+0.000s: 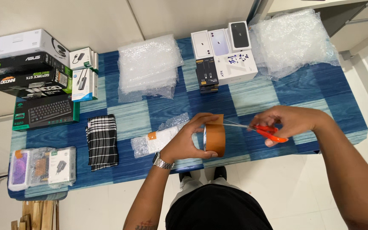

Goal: The person wraps a small box in bubble wrap and secures it with tape using a pair of scissors.

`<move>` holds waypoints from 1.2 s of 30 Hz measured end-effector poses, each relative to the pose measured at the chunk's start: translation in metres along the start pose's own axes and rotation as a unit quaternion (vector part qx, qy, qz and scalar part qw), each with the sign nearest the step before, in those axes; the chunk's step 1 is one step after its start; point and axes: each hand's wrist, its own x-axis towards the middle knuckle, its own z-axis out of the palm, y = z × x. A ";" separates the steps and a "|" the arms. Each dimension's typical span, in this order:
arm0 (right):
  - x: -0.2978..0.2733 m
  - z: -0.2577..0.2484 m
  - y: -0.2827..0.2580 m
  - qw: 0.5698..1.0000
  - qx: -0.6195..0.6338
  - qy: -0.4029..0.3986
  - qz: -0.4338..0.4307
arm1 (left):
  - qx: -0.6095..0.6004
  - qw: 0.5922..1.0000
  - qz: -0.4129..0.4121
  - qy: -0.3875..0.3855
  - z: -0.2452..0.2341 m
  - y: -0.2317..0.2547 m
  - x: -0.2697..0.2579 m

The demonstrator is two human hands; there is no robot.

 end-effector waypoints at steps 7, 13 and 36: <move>0.009 -0.004 -0.029 0.996 -0.032 0.033 0.080 | -0.053 0.998 0.019 -0.009 0.006 -0.010 0.006; 0.016 -0.006 -0.030 0.998 0.020 0.046 0.026 | -0.086 0.996 0.033 -0.005 0.006 -0.009 0.003; 0.026 -0.010 -0.024 0.997 -0.004 0.055 0.059 | -0.095 0.995 0.034 0.012 0.001 -0.003 -0.004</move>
